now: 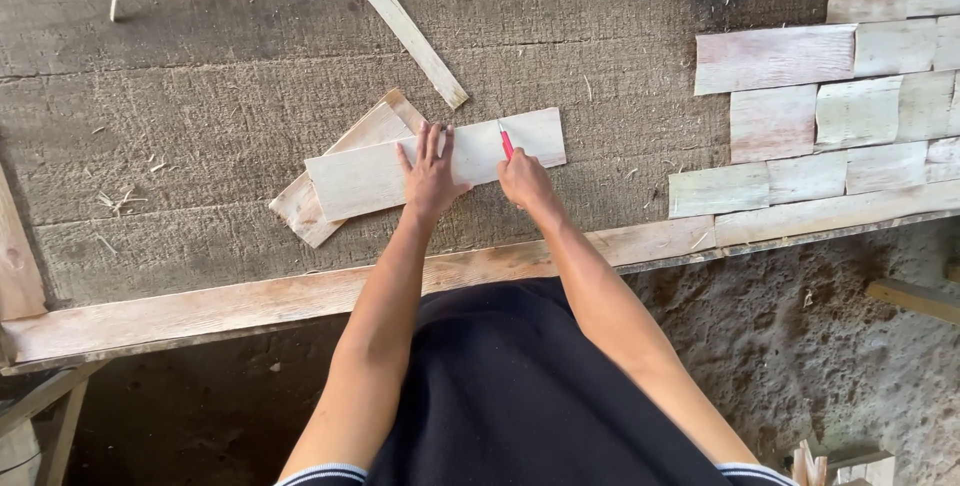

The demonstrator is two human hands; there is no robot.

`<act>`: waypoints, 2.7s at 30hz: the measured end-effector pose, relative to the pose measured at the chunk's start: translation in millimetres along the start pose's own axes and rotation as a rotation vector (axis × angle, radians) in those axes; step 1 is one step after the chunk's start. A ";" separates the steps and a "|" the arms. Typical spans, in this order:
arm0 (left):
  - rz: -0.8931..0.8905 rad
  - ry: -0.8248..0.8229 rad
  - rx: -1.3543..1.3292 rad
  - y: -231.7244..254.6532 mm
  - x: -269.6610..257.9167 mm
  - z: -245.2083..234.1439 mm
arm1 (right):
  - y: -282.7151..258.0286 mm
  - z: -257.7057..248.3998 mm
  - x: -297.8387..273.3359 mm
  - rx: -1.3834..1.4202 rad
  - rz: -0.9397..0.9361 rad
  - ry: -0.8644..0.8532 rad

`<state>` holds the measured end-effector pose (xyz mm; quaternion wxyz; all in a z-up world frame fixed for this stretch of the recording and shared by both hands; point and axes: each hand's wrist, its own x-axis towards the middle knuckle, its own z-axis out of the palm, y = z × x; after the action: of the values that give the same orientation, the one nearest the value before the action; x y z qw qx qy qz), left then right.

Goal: Cutting and arranging thin wood veneer pieces on a larger wooden board using a utility knife

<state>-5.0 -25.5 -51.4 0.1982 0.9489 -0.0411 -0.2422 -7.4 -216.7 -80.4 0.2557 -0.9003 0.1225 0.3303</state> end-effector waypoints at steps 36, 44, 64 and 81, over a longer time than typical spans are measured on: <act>-0.019 0.021 0.014 5.4 -0.7 -3.7 | 20.8 7.8 -40.4 0.066 0.092 -0.121; -0.030 0.023 -0.006 8.2 -3.4 -9.1 | 32.3 18.5 -54.0 0.076 0.117 -0.126; -0.133 0.304 -0.070 -15.8 67.6 -7.5 | -16.4 -13.2 -125.1 0.050 0.123 -0.141; -0.405 0.293 -0.245 -10.0 164.6 -7.8 | -23.6 -37.7 -114.6 0.052 0.196 -0.260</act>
<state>143.2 -42.3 -122.1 0.2629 0.9316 0.2082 -0.1404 -64.3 -211.3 28.5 0.2590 -0.8268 0.1843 0.4641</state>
